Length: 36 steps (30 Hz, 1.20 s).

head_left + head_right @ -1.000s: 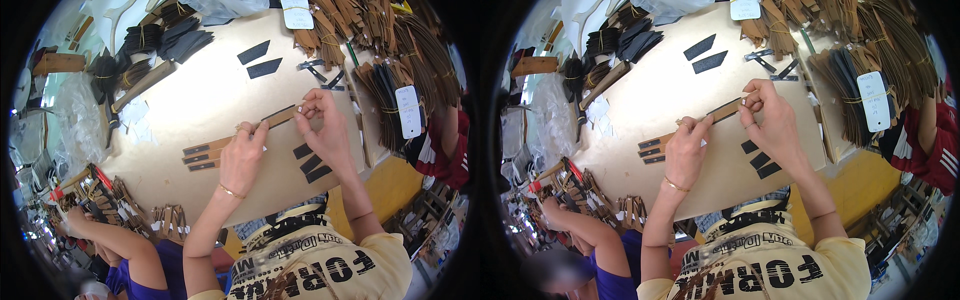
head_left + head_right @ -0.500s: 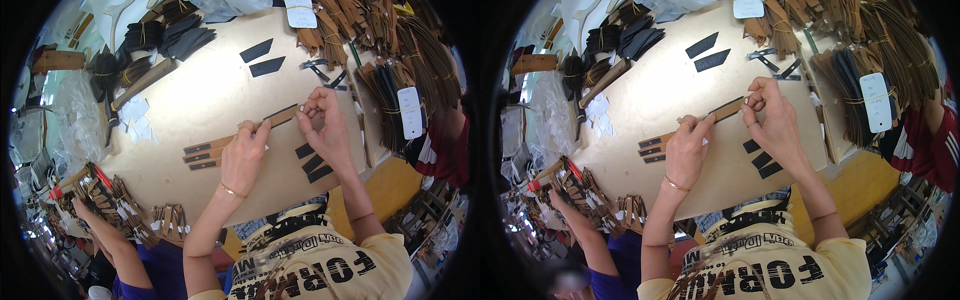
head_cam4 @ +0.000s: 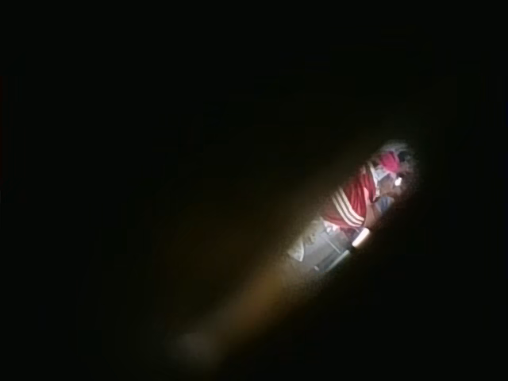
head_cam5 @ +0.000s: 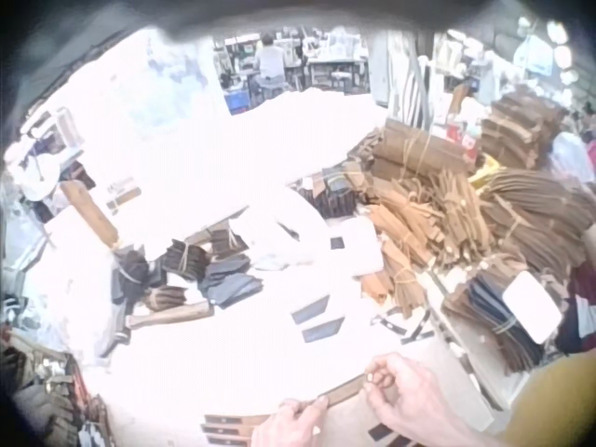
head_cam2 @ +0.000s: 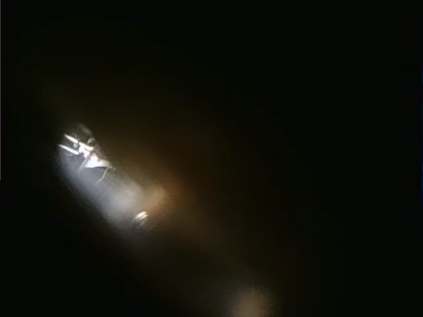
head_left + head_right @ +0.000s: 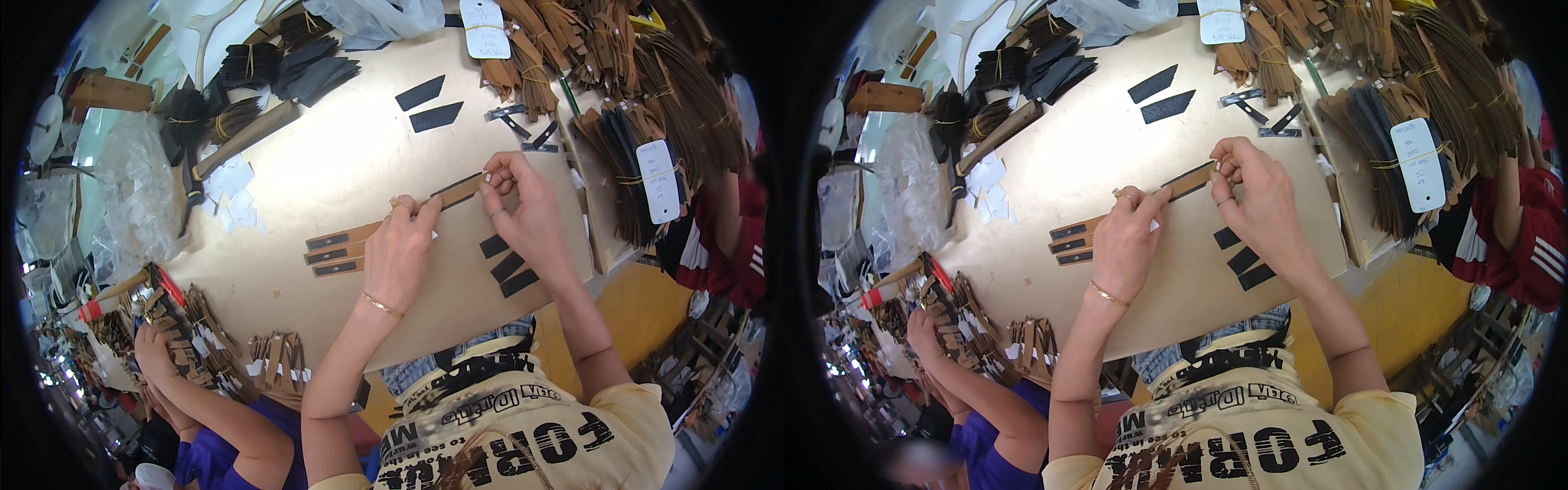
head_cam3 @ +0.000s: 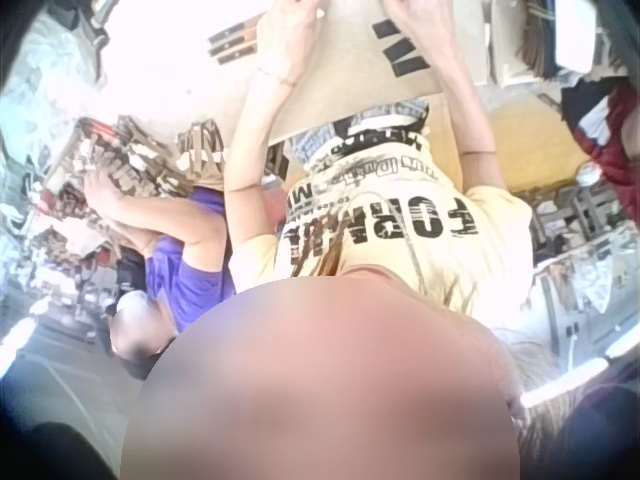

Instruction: The person repeatedly picks small black and brown leather pieces from a table, aligns them, and attaches a white paper label to each pair. The person stacks the labeled pairs into a small bundle and places it on the table.

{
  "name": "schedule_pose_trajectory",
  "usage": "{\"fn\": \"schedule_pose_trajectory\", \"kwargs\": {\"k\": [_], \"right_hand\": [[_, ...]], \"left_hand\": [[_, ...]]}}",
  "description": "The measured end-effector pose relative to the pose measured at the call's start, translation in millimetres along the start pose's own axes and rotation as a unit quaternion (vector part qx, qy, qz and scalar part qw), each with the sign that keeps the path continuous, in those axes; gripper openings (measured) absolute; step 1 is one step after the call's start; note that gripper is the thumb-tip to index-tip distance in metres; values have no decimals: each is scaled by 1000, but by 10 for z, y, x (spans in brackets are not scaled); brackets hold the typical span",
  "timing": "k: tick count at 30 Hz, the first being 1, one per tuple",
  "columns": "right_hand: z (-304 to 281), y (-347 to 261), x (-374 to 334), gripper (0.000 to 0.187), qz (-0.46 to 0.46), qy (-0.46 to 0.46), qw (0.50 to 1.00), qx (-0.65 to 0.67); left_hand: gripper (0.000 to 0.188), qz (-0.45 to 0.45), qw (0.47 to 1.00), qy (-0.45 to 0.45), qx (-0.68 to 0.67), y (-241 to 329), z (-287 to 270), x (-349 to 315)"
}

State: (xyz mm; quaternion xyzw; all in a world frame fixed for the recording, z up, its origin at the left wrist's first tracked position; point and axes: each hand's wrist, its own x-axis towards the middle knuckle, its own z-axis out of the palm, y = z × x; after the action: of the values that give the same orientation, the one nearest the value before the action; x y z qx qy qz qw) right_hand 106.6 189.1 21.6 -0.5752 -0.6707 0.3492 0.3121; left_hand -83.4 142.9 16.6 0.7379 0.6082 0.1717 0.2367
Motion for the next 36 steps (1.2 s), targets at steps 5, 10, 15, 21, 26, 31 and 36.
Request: {"fn": "schedule_pose_trajectory", "kwargs": {"k": [5,10,15,21,26,31,36], "right_hand": [[96,-38,-193,29,-159,74,952,-252],[193,-71,-346,37,-220,58,897,-379],[244,-182,-305,43,-195,-33,959,-201],[332,-253,-179,30,-117,-11,984,-136],[317,-218,-102,22,-47,16,998,-33],[157,-227,0,21,25,-54,998,34],[96,-250,40,20,73,-81,992,61]], "left_hand": [[33,-7,998,48,-49,-20,15,21],[22,11,987,28,-158,-140,-109,115],[14,-33,961,46,-269,-71,-197,181],[19,-132,919,19,-372,13,-265,232],[23,-174,878,79,-439,-54,-257,219],[17,-138,941,55,-305,-37,-80,178],[18,-117,963,103,-218,-17,25,215]]}}
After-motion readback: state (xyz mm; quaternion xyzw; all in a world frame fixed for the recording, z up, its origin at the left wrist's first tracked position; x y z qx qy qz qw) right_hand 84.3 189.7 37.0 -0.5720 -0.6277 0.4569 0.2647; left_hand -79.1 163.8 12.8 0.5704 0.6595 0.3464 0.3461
